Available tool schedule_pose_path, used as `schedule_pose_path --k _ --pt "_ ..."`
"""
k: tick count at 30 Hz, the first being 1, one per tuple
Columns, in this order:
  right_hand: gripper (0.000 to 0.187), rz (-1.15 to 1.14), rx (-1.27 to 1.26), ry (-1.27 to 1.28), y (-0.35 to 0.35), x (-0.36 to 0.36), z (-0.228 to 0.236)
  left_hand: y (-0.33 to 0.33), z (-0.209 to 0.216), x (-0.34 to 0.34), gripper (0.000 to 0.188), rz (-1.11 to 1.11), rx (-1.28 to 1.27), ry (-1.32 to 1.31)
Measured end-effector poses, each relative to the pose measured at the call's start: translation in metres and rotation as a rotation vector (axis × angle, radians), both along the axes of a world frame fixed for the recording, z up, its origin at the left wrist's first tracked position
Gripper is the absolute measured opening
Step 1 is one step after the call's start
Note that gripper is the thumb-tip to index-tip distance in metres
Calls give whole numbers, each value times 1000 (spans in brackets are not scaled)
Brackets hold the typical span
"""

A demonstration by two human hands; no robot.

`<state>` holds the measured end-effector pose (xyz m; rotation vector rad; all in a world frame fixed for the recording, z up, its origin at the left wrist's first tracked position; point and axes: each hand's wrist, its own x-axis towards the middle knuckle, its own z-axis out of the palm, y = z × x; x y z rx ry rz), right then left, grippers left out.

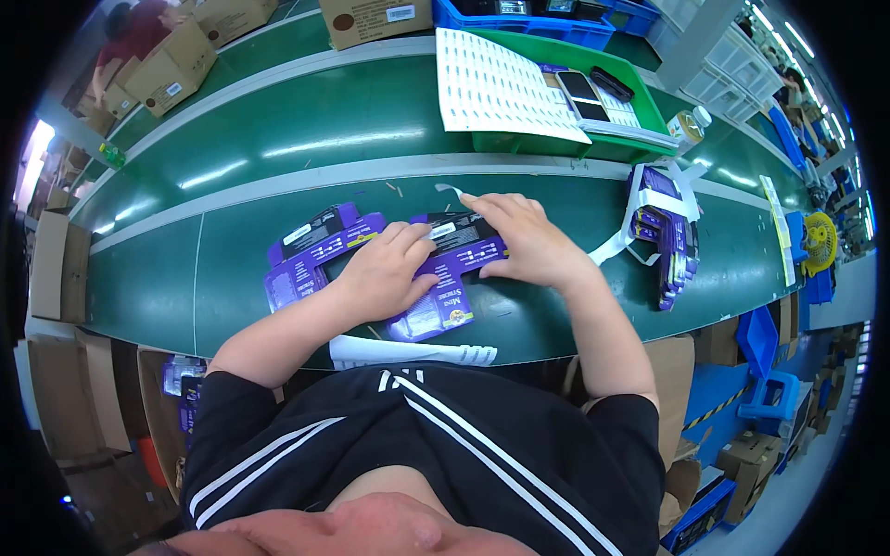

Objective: The person peels adhesive labels from a backing strip and applies them onto cardboard packaging boxes by hand, stacking the labeled boxes on the work table.

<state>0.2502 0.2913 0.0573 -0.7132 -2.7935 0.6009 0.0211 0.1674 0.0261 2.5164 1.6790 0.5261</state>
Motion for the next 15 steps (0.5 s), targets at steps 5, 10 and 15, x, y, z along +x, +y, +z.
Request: schedule_pose_path --k 5,10,15 --pt "97 37 -110 -76 3 -4 25 -1 14 -5 47 2 -35 -110" --pt "96 44 -116 192 -7 -18 40 -2 59 0 69 114 193 -62" --pt "73 -11 213 416 -34 -48 48 -14 94 -45 88 378 -176 52"
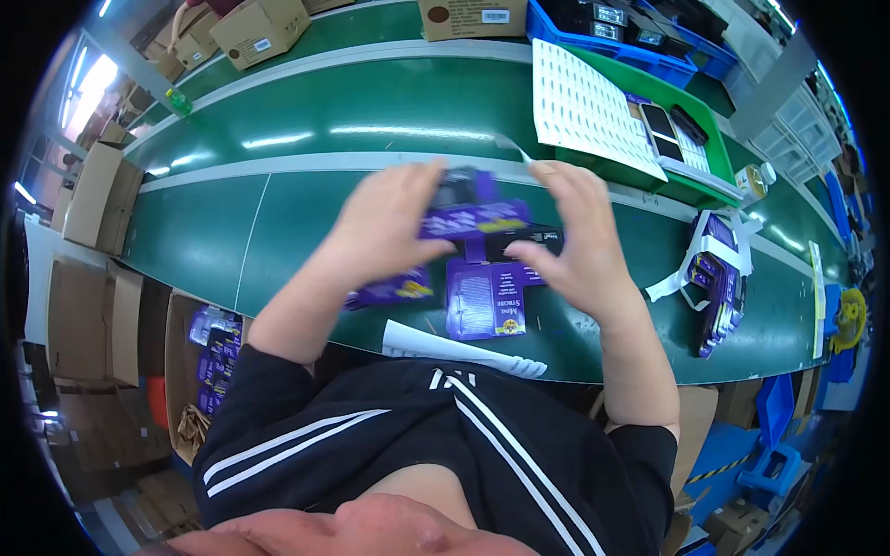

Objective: The person peels adhesive labels from a backing strip and applies them onto cardboard packaging boxes by hand, stacking the labeled boxes on the work table.

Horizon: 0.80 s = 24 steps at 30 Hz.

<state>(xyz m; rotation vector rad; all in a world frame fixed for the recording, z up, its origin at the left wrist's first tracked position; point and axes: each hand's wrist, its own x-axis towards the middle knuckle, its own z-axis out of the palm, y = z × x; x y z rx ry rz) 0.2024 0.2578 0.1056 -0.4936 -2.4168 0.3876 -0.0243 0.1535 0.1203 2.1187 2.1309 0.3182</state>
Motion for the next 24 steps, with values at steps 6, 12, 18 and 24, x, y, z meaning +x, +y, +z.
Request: schedule_pose_path --k 6,12,18,24 --pt "39 -225 -812 430 15 28 -61 -10 -73 -63 89 89 -106 50" --pt "27 -284 -1102 604 -4 8 -60 -3 -94 -52 86 47 12 142" --pt "30 -319 -890 387 1 -8 -88 1 -83 11 65 -324 229 -108" --pt "31 -366 -805 212 0 -15 -91 -9 -95 30 50 -395 227 -147"
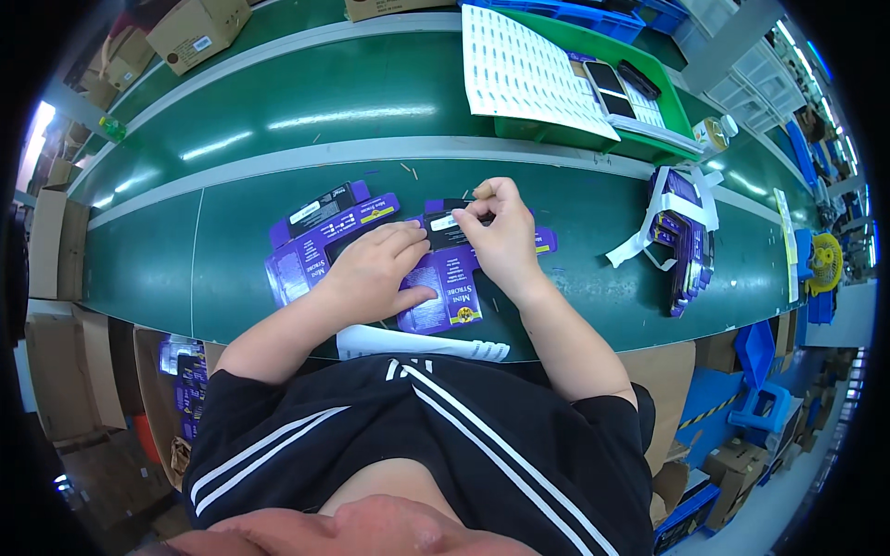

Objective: The person peels adhesive labels from a backing strip and applies them onto cardboard packaging boxes by hand, stacking the labeled boxes on the work table.

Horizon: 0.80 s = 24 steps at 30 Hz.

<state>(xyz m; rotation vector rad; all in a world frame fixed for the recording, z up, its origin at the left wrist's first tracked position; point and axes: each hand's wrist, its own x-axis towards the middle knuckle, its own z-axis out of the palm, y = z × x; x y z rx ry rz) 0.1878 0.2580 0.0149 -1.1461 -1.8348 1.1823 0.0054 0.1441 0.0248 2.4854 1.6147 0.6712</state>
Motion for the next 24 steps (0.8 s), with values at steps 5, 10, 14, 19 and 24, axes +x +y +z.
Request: schedule_pose_path --k 5,10,14,19,24 --pt "30 8 71 -20 1 0 -9 0 1 0 50 -9 23 24" --pt "30 5 90 -31 1 -1 -12 0 2 0 51 -2 20 27" --pt "29 2 108 -46 1 -2 -11 1 2 1 51 -25 22 62" --pt "26 -26 169 -45 -1 1 -6 6 7 4 50 -45 -24 122" --pt "26 -48 70 83 7 7 -18 23 10 18 48 -92 -45 182"
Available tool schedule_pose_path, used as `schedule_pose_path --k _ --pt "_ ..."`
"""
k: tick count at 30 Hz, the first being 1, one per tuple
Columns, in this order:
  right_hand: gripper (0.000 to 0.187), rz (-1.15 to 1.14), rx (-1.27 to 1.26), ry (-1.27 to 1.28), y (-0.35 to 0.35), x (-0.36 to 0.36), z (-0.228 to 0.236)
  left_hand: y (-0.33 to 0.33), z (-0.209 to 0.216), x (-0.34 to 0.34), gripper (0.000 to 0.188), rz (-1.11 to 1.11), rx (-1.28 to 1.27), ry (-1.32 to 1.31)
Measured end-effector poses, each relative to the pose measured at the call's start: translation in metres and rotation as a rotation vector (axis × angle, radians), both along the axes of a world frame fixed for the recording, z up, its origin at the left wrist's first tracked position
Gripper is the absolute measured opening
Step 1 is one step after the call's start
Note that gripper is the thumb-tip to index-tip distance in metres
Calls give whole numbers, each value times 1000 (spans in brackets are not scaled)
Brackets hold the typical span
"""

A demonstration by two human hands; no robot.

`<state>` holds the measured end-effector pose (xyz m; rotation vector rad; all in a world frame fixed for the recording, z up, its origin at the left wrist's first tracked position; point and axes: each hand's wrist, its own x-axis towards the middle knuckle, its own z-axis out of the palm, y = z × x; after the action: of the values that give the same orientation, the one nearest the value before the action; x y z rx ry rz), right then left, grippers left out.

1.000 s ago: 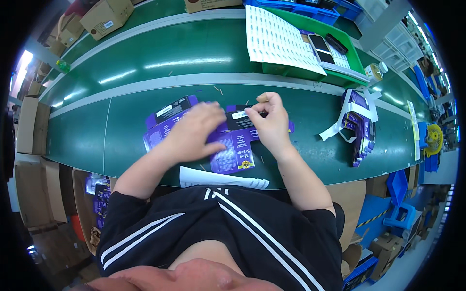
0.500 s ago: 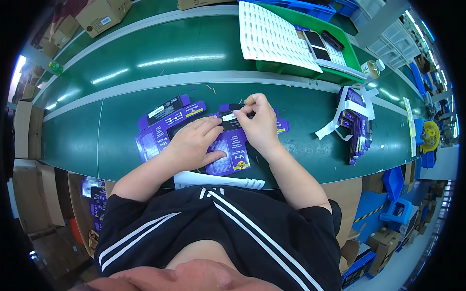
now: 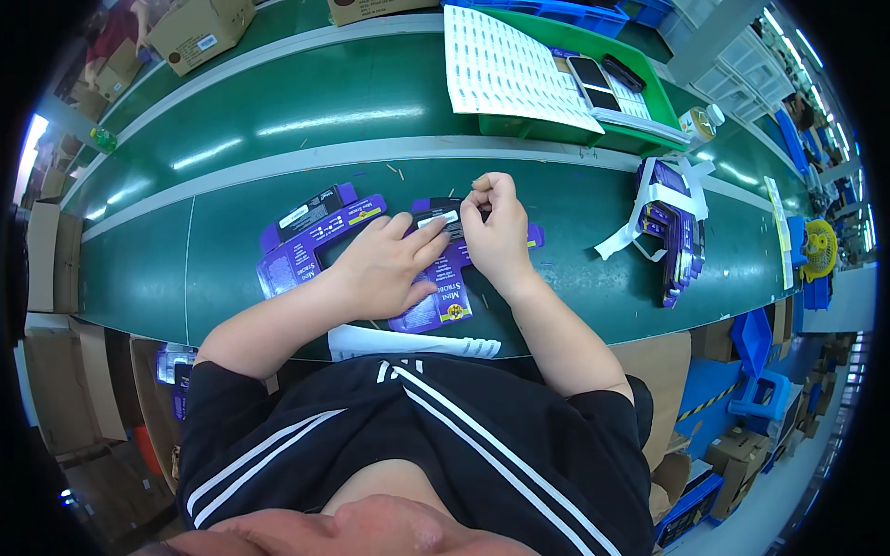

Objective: The person peels adhesive labels from a backing strip and applies them onto cardboard packaging boxes by hand, stacking the labeled boxes on the work table.

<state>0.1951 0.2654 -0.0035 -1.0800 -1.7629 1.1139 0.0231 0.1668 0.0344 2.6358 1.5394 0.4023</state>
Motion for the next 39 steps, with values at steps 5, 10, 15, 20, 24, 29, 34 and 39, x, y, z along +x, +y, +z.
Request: schedule_pose_path --k 5,10,15,20,24,29,34,39 --pt "45 150 165 -190 8 23 15 6 -5 8 49 -1 4 -12" --pt "74 468 414 -595 16 51 58 -10 -5 3 50 82 -25 -26" --pt "95 632 447 -737 30 54 70 -13 1 1 49 97 -66 -77" --pt "93 590 435 -668 32 48 88 -9 20 -10 59 133 96 -144" --pt "89 580 569 -442 0 26 115 -7 62 -5 78 219 351 -93" --pt "65 343 814 -349 -46 47 103 -24 67 -53 87 455 82 84" --pt "51 586 392 -503 -87 113 54 -44 11 -104 90 600 -133 162" --pt "38 578 310 -517 -107 127 -13 -76 45 -60 58 310 -18 -4"
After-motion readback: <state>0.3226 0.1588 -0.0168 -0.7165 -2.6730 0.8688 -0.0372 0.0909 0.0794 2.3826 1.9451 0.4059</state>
